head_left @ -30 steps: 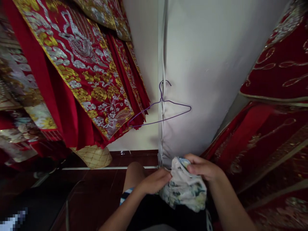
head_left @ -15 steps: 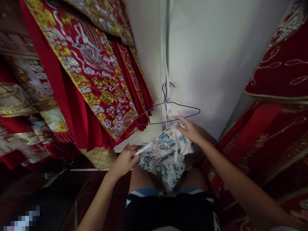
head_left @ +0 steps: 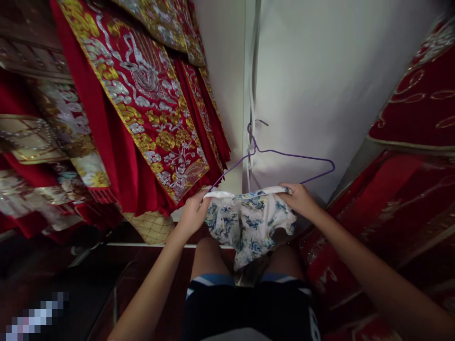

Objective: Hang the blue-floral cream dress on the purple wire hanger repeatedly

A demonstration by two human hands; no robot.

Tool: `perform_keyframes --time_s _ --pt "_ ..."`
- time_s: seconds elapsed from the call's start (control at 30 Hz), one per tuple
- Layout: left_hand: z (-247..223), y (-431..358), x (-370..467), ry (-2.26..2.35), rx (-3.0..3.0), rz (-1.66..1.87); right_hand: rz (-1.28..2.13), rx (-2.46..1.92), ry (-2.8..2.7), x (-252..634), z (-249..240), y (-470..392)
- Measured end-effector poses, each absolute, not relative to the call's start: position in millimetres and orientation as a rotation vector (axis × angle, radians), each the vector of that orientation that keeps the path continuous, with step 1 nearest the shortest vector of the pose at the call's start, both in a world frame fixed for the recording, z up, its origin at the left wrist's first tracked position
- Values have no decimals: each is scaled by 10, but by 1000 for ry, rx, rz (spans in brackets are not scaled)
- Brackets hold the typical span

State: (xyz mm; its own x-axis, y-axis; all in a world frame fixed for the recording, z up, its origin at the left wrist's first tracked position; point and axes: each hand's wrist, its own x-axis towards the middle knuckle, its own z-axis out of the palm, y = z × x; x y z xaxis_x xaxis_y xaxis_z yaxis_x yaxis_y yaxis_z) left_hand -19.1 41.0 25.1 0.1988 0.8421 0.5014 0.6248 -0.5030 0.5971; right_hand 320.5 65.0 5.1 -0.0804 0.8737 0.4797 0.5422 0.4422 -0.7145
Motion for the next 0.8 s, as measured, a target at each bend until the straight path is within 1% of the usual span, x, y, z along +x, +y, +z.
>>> perform_keyframes --time_s 0.13,0.23,0.3,0.37,0.47,0.53,0.67,0.8 --pt "486 633 90 1317 2232 1377 657 -1185 -1680 3093 77 576" --pt "646 840 301 1192 2294 1432 700 -1166 -1628 2993 56 570" --pt "694 967 394 1127 2303 1508 627 -1176 -1636 2987 57 561" --pt "694 1070 428 1117 2314 1553 471 -1209 -1619 3055 84 545" --pt "657 1168 390 1154 2314 1544 204 -1325 -1490 3276 158 537" --pt "652 1198 346 1143 2277 1539 110 -1393 -1417 3465 213 573" --pt "733 1217 269 1033 2163 1424 75 -1427 -1451 3802 336 735" --pt "855 1228 92 972 1818 1182 90 -1400 -1539 4003 524 800"
